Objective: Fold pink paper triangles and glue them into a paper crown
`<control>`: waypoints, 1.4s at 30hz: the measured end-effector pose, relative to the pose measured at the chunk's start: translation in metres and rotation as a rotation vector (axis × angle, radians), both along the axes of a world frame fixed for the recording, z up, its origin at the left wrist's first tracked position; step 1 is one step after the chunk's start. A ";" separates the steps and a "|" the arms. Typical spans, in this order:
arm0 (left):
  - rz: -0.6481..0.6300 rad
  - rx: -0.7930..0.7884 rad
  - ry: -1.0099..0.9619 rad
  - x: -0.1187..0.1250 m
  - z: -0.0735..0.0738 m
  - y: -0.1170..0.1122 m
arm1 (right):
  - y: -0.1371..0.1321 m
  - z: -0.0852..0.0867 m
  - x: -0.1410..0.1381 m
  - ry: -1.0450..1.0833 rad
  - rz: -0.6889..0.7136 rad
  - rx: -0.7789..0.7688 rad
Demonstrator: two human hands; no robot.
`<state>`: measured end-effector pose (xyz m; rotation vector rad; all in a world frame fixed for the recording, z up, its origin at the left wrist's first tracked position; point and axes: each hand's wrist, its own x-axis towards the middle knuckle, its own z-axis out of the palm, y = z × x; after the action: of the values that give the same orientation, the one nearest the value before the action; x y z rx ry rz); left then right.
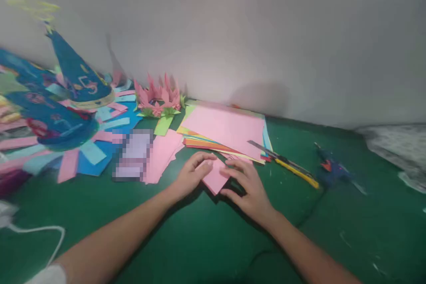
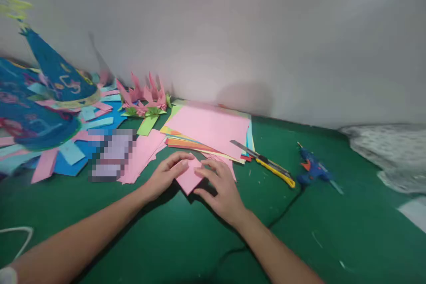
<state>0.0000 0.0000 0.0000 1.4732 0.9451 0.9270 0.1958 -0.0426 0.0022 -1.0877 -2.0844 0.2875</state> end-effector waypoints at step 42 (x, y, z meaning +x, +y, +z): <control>-0.025 1.228 0.493 0.003 0.010 -0.030 | -0.004 0.009 0.000 0.466 -0.064 -0.545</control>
<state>0.0026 -0.0302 0.0101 2.8361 0.6637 1.2240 0.1963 -0.0464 0.0111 -1.2444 -1.5824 1.0184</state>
